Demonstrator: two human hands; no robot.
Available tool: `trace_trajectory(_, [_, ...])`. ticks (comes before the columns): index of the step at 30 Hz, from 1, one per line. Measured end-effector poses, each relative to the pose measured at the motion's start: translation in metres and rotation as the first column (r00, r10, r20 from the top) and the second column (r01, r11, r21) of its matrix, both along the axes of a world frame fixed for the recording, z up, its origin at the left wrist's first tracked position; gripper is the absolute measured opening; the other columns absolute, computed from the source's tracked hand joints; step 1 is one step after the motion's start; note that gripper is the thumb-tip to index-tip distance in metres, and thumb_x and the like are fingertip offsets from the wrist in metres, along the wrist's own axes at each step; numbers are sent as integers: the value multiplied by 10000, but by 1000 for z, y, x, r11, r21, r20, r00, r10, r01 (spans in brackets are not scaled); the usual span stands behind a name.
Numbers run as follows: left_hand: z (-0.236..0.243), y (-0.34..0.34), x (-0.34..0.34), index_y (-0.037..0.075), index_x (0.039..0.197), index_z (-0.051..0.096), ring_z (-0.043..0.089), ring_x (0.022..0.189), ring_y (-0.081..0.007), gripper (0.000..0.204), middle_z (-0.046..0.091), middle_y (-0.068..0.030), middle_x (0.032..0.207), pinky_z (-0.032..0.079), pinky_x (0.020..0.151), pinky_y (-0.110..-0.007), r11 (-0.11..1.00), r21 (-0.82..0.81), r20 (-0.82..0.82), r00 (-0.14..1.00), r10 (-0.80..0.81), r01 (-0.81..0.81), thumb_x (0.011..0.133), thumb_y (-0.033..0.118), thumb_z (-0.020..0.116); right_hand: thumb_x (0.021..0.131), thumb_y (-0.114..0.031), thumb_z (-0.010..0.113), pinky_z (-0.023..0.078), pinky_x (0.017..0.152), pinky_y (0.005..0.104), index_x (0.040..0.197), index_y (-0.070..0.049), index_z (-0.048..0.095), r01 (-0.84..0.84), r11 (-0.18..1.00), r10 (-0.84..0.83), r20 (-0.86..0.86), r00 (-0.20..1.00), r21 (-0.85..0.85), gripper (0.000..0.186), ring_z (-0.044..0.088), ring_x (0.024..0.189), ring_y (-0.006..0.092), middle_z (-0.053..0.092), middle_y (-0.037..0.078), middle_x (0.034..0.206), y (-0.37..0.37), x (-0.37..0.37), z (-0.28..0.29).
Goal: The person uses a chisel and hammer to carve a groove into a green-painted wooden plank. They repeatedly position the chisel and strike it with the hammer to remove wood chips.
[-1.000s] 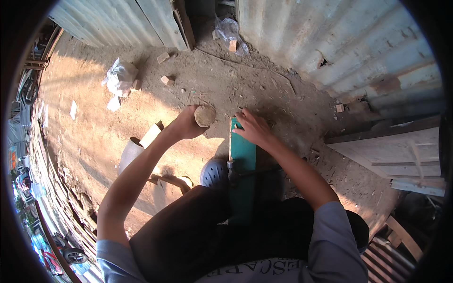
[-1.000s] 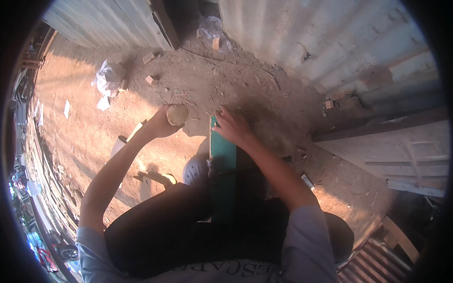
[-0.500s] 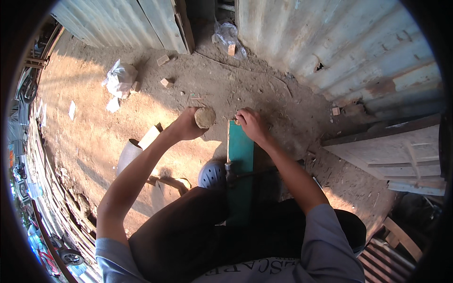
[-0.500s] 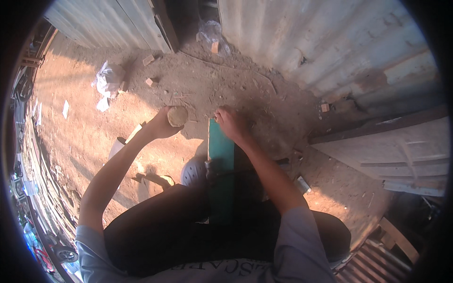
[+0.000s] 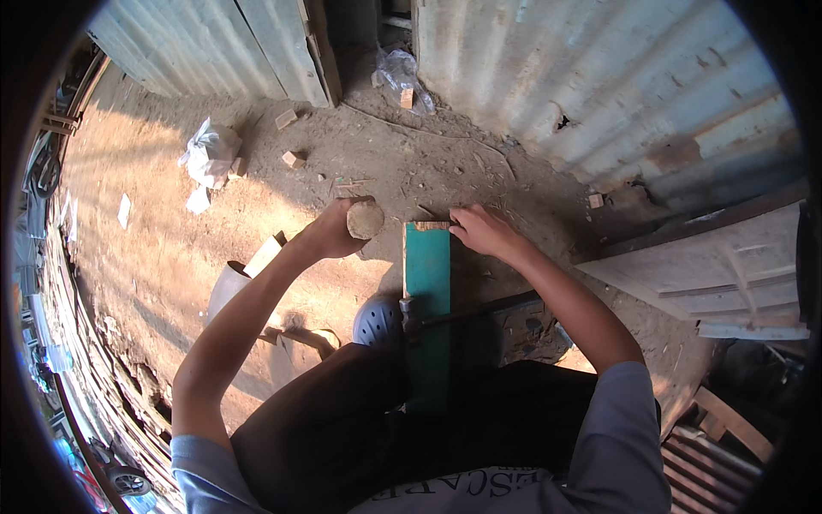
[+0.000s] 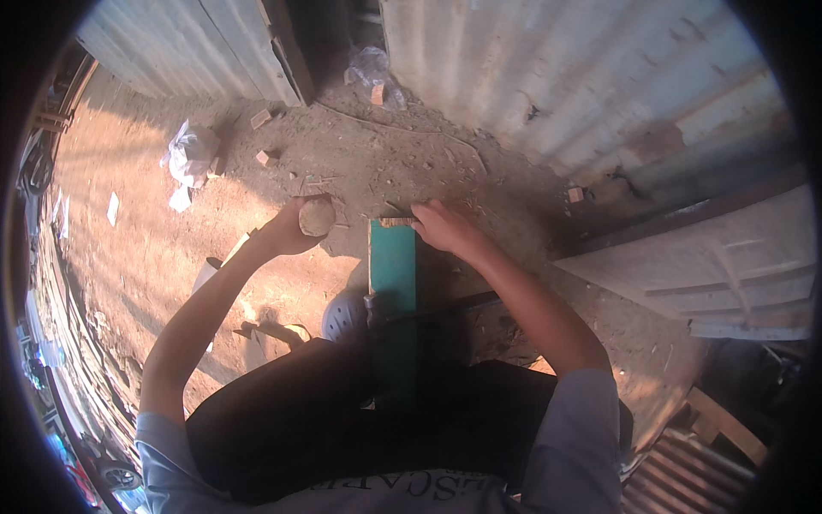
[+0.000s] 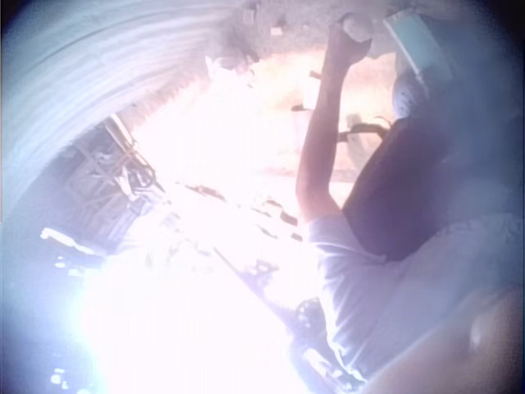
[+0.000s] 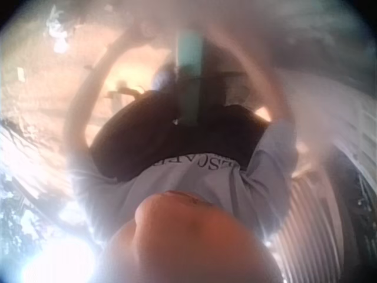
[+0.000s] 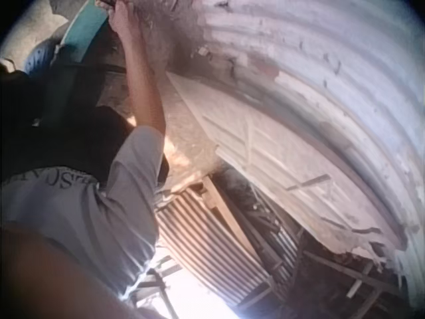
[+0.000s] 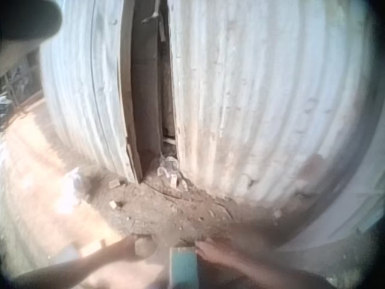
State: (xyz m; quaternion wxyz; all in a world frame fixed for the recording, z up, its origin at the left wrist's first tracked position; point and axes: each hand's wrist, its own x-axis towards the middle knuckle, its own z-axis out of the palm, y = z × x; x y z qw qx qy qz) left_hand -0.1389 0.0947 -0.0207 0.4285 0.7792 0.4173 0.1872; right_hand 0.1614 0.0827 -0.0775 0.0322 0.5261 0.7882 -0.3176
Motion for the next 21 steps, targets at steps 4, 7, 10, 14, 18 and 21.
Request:
trace_trajectory(4, [3,4,-5,47,1022,616,626,968,-339,350,652,-162,1015,506,827,-374,998,52,8,999,-39,39,685,21,708,906,-443,580,499,804,484,966,-15,571,-312,939,325,77,943,-145,432,611,955,393,633,198,960,-54,15,8])
trace_trajectory(7, [5,-3,-8,60,1132,588,599,1047,-333,504,633,-158,1106,481,904,-369,982,121,63,989,137,-144,658,47,758,860,-529,606,487,831,483,985,-29,567,-326,833,433,158,887,-448,517,600,1002,375,622,185,1003,-76,17,27])
trace_trajectory(10, [16,-6,-4,64,1219,547,584,1081,-337,637,623,-164,1133,464,945,-374,984,144,50,994,101,-107,631,70,794,804,-540,663,491,819,478,998,-34,570,-383,809,488,147,860,-445,550,604,997,367,622,184,993,-91,26,22])
trace_trajectory(14, [19,-18,17,69,1195,570,535,1164,-330,611,559,-161,1242,417,1004,-381,978,78,220,954,-205,193,628,90,799,773,-508,697,506,766,476,993,-38,580,-430,872,453,53,890,-232,532,623,932,373,633,181,911,-108,40,-8])
trace_trajectory(18, [52,-52,50,36,1122,606,522,1175,-345,516,546,-166,1219,423,1010,-410,889,-78,66,892,-447,451,647,133,781,763,-490,710,510,749,471,1021,-41,581,-464,846,505,112,856,-264,534,631,912,369,639,176,897,-107,31,-9])
trace_trajectory(21, [58,-73,62,46,1086,608,530,1134,-328,407,557,-144,1113,449,972,-407,853,-59,44,855,-516,518,707,143,718,767,-463,711,510,752,475,1047,-41,574,-485,820,547,164,821,-305,525,633,905,374,640,182,907,-111,29,-14])
